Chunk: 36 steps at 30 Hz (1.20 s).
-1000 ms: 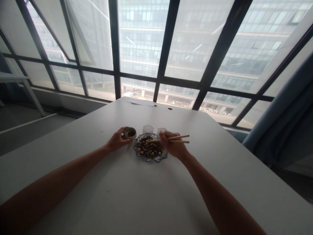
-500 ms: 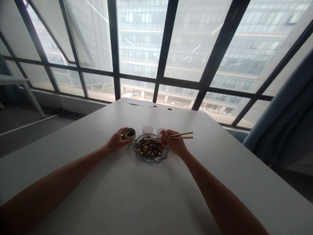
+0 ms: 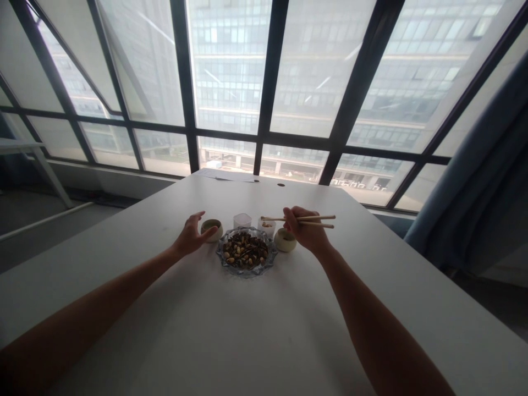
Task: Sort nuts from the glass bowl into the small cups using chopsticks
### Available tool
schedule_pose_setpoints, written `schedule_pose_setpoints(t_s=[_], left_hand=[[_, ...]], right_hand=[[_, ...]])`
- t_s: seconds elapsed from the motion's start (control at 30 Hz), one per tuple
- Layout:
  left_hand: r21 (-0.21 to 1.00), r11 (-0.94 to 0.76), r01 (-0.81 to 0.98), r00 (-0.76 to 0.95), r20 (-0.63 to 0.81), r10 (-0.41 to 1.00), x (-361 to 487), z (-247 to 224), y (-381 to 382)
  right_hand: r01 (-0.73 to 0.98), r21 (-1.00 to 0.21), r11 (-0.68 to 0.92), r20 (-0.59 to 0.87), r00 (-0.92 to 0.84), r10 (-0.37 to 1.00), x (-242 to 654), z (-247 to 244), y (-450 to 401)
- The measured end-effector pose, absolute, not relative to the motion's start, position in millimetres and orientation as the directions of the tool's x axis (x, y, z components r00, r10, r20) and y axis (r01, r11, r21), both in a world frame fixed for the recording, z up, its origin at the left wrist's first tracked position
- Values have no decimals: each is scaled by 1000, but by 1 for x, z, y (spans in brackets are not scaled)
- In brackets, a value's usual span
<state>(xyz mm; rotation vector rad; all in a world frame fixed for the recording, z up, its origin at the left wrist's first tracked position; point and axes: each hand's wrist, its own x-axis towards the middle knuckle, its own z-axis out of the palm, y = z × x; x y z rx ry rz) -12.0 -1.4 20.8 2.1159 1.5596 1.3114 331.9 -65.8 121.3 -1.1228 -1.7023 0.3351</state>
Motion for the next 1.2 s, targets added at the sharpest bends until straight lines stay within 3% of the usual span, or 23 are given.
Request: schedule_pose_setpoints(t_s=[0.07,0.17,0.3,0.4,0.53,0.73,0.87,1.0,1.2], left_hand=[[524,-457,719,113,561,820,3,37,-5],[408,-493,769,267,496,826,43,60,-8],[293,-507,811,418,316,852,104,77,3],[255,-440,861,401,190,896,137,82,17],[306,-423,853,398,145,906,156,81,34],[403,-677,615,495,472,730,155,64,44],[426,-737,525,503,543,672,151,57,43],[443,-726,527,499,530,686,150,59,39],[460,-603,652,472,375,798,145,66,39]], right_hand=[[498,-689,526,593,-28,804,337,123,-63],[425,-760,492,570,73,818,346,123,-57],[474,-764,438,543,106,833,358,125,-55],[541,-725,426,553,89,828,363,128,-56],[563,-704,433,556,58,829,366,132,-59],[541,-659,522,637,33,770,364,128,-64],[605,-609,514,653,14,757,356,123,-64],[628,-604,491,596,-54,801,351,121,-61],[480,-709,517,624,87,776,347,126,-65]])
